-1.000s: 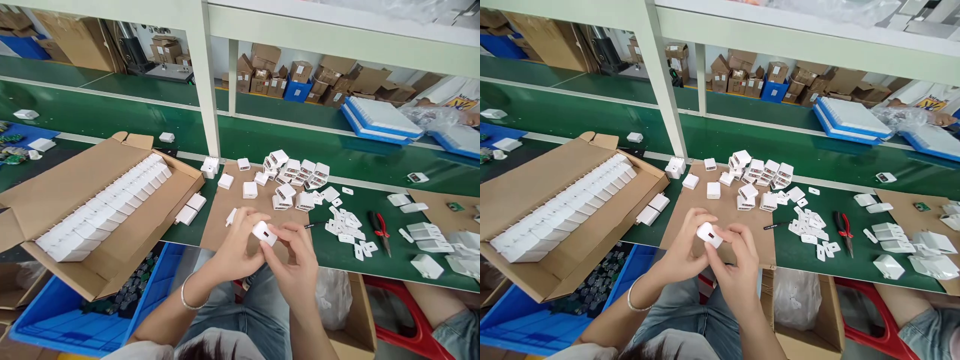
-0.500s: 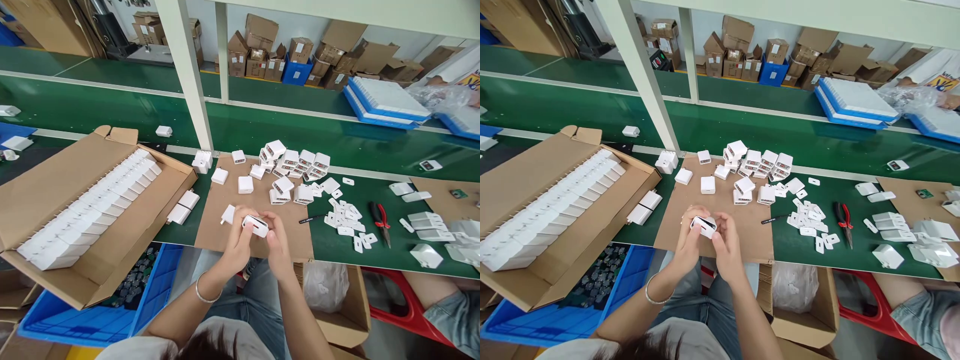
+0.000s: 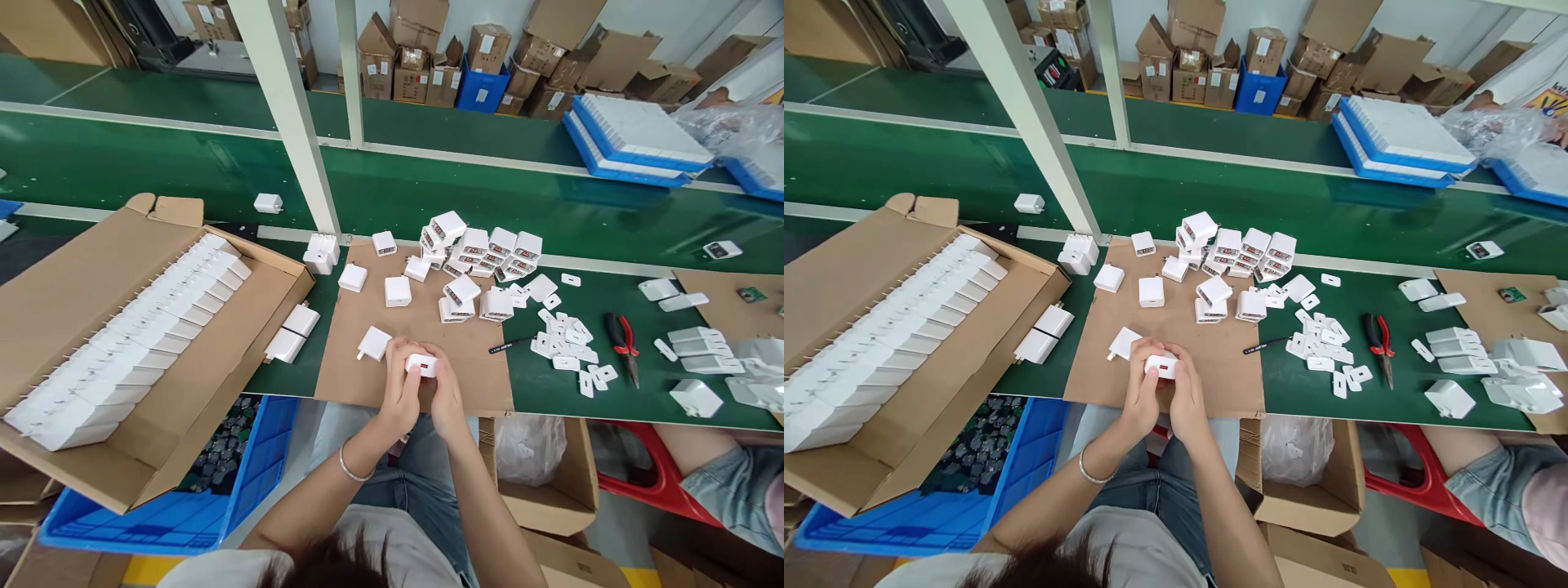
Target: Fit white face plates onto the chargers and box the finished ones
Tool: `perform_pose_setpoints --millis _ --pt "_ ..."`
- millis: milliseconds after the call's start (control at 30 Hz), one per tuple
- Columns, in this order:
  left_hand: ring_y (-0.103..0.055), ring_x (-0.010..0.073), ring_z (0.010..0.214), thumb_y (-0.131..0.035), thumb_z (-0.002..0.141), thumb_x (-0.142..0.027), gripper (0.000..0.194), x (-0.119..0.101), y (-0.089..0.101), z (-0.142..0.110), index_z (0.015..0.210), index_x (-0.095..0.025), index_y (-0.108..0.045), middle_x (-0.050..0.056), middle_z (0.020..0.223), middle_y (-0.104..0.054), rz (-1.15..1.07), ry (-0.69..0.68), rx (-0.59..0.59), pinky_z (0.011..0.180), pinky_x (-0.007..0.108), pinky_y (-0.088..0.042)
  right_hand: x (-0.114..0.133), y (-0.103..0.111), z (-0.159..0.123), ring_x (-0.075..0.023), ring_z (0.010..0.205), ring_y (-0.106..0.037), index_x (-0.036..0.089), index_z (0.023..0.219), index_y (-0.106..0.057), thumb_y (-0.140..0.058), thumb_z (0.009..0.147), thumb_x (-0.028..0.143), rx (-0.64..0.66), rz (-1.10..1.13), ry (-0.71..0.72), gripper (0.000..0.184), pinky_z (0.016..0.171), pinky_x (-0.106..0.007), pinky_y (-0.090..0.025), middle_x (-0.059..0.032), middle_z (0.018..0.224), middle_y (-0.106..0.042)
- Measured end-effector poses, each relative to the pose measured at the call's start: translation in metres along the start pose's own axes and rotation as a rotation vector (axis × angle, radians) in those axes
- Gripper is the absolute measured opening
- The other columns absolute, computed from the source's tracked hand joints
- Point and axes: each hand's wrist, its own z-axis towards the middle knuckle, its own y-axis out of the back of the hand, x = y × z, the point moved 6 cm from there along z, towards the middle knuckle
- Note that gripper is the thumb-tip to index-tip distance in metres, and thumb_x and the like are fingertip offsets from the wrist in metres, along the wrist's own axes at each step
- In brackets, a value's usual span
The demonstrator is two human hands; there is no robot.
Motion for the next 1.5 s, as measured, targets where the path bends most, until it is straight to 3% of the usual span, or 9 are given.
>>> perform_pose_setpoints --millis 200,333,433,600,767,1033,1300,1500 --pt "-0.044 0.0281 0.136 -0.033 0.107 -0.047 0.042 0.014 -0.003 -0.001 0.135 -0.024 -0.054 0.014 0.142 -0.044 0.078 0.061 0.212 0.116 0.052 -0.038 -0.016 0.025 0.008 -0.0260 0.114 -0.068 0.021 0.128 -0.062 -0.035 0.106 0.052 -0.112 -0.136 0.143 0.047 0.096 -0.044 -0.055 -0.0135 0.127 -0.069" --pt "-0.055 0.0271 0.118 -0.038 0.106 -0.047 0.047 0.025 0.001 0.002 0.145 -0.022 -0.049 0.014 0.129 -0.056 0.090 0.118 0.364 0.105 0.048 -0.048 -0.017 0.034 0.010 -0.0268 0.114 -0.067 0.022 0.131 -0.060 -0.035 0.106 0.052 -0.081 -0.226 0.226 0.047 0.098 -0.045 -0.054 -0.0135 0.126 -0.069" --pt "-0.057 0.0280 0.122 -0.043 0.106 -0.045 0.049 0.030 -0.001 0.003 0.150 -0.024 -0.045 0.014 0.135 -0.059 0.039 0.118 0.463 0.107 0.047 -0.047 -0.019 0.034 0.010 -0.0271 0.118 -0.066 0.023 0.134 -0.057 -0.037 0.105 0.053 -0.035 -0.234 0.231 0.046 0.100 -0.045 -0.054 -0.0131 0.130 -0.067" --pt "-0.060 0.0266 0.117 -0.052 0.104 -0.044 0.055 0.037 0.005 0.005 0.156 -0.030 -0.041 0.012 0.133 -0.060 -0.037 0.243 0.443 0.100 0.043 -0.053 -0.018 0.031 0.012 -0.0258 0.111 -0.067 0.024 0.139 -0.053 -0.041 0.104 0.053 0.040 -0.164 0.170 0.047 0.091 -0.041 -0.056 -0.0129 0.132 -0.064" --pt "-0.060 0.0240 0.108 -0.060 0.099 -0.043 0.049 0.039 0.009 0.006 0.145 -0.026 -0.052 0.010 0.120 -0.060 -0.117 0.255 0.412 0.095 0.041 -0.054 -0.020 0.030 0.015 -0.0243 0.098 -0.068 0.024 0.131 -0.056 -0.049 0.100 0.053 0.116 -0.131 0.108 0.043 0.082 -0.038 -0.056 -0.0095 0.116 -0.069" --pt "-0.061 0.0223 0.104 -0.064 0.097 -0.044 0.045 0.039 0.004 0.010 0.136 -0.023 -0.056 0.011 0.120 -0.063 -0.149 0.294 0.454 0.088 0.035 -0.053 -0.029 0.034 0.011 -0.0234 0.090 -0.067 0.023 0.119 -0.060 -0.060 0.094 0.054 0.053 -0.133 0.089 0.040 0.076 -0.036 -0.054 -0.0073 0.104 -0.070" --pt "-0.055 0.0195 0.088 -0.063 0.095 -0.050 0.040 0.039 0.007 0.010 0.123 -0.021 -0.061 0.006 0.101 -0.060 -0.136 0.238 0.351 0.076 0.032 -0.047 -0.025 0.029 0.012 -0.0223 0.084 -0.065 0.023 0.116 -0.060 -0.055 0.095 0.058 0.132 -0.181 0.085 0.040 0.071 -0.035 -0.052 -0.0054 0.098 -0.070" --pt "-0.056 0.0192 0.086 -0.061 0.097 -0.052 0.043 0.038 0.003 0.011 0.127 -0.021 -0.062 0.007 0.103 -0.062 -0.119 0.245 0.424 0.075 0.030 -0.047 -0.025 0.035 0.015 -0.0190 0.073 -0.061 0.023 0.104 -0.064 -0.056 0.097 0.056 0.004 -0.050 0.042 0.035 0.064 -0.031 -0.047 -0.0022 0.085 -0.068"
